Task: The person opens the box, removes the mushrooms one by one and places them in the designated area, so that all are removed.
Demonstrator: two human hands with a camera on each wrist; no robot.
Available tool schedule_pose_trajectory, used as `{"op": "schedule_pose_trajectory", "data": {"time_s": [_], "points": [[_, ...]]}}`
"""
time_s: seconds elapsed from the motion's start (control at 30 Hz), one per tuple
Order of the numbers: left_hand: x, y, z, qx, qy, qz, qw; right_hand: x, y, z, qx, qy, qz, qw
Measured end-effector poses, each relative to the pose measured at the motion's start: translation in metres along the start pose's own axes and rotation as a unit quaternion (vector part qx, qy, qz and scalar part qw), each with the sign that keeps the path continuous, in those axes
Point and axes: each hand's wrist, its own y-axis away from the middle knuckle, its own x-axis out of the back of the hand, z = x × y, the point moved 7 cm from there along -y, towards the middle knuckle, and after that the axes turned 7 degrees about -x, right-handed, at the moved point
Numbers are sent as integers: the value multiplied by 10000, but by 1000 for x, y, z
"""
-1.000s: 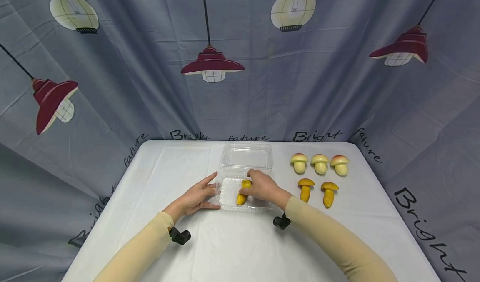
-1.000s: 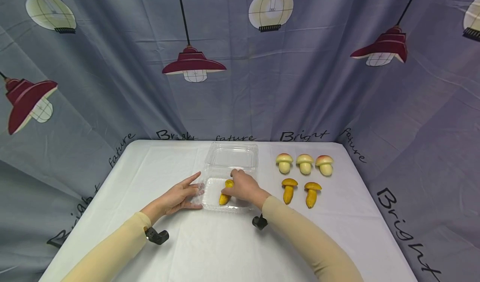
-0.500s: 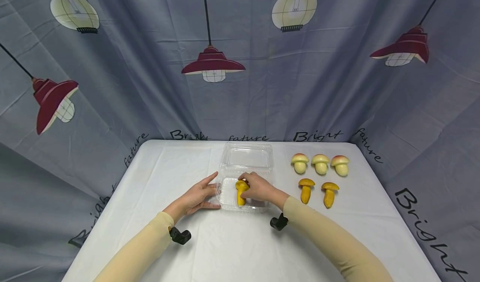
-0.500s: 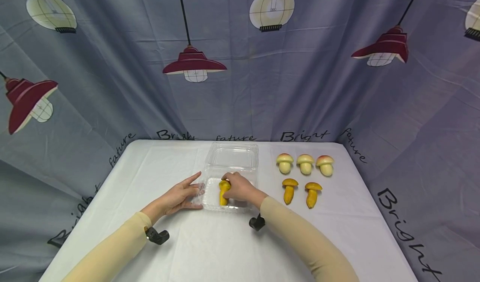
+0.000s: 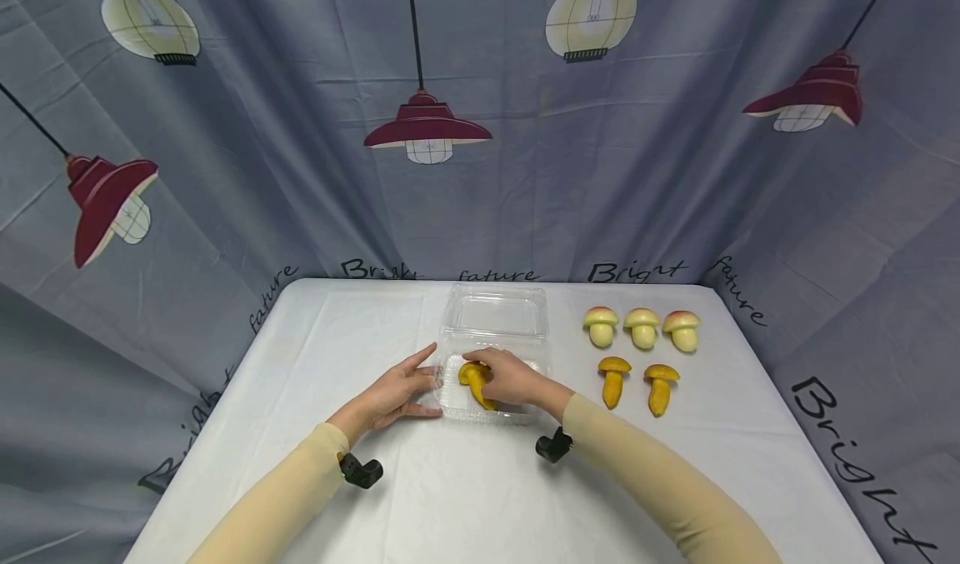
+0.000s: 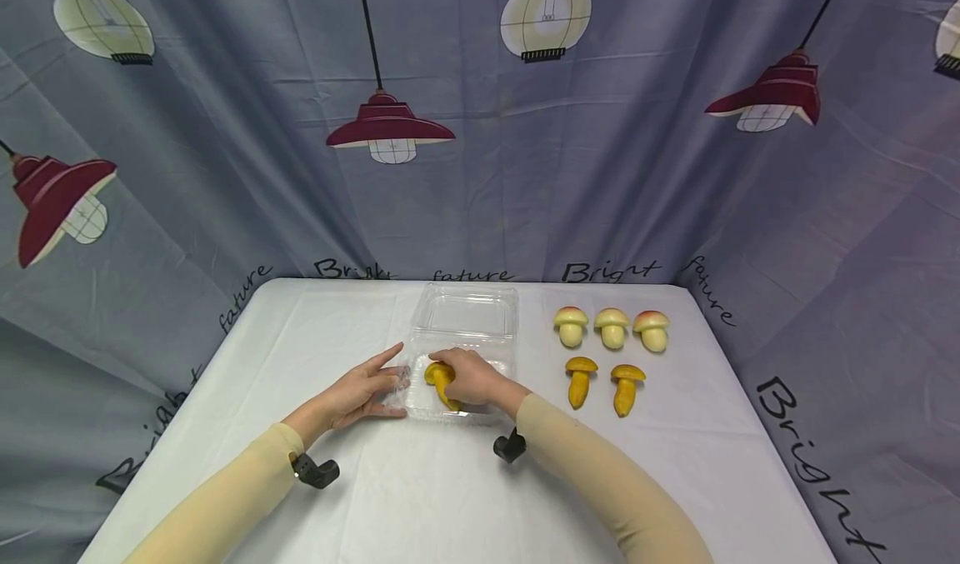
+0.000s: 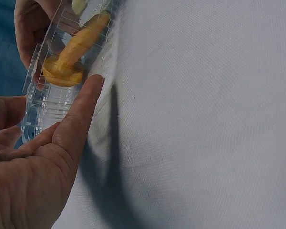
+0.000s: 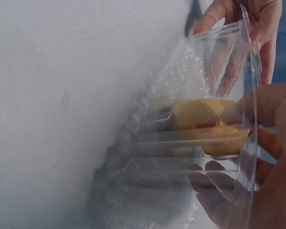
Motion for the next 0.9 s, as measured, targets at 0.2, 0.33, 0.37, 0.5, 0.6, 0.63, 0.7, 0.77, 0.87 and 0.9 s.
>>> {"op": "schedule_pose_trajectory", "data": {"time_s": [0.2,0.33,0.37,0.5,0.6,0.63,0.7,0.77,0.87,0.9], "points": [[0,0,0,26,18,26,10000,3,-1,8,-506,-372,77,9980],[0,-1,0,48,37,39,10000,2,-1,11,-657,-576,14,9962],[0,-1,-1,61,49,44,10000,2,0,11,-682,-642,-16,9956],[0,-1,-1,60,31,14,10000,0,0,11,-782,-769,-84,9939],[0,-1,-1,67,1,15,10000,-1,0,12,-829,-788,-75,9934],[0,0,-1,59,-17,17,10000,-1,0,12,-835,-785,-60,9934],[0,0,-1,65,-31,31,10000,-1,-1,13,-842,-786,-41,9933],[0,0,-1,85,-23,51,9999,-2,-1,13,-832,-781,-34,9935],[0,1,0,86,-18,66,9999,-3,0,10,-800,-792,-76,9936],[1,1,0,98,-2,77,9999,-4,0,9,-781,-791,-92,9938]]}}
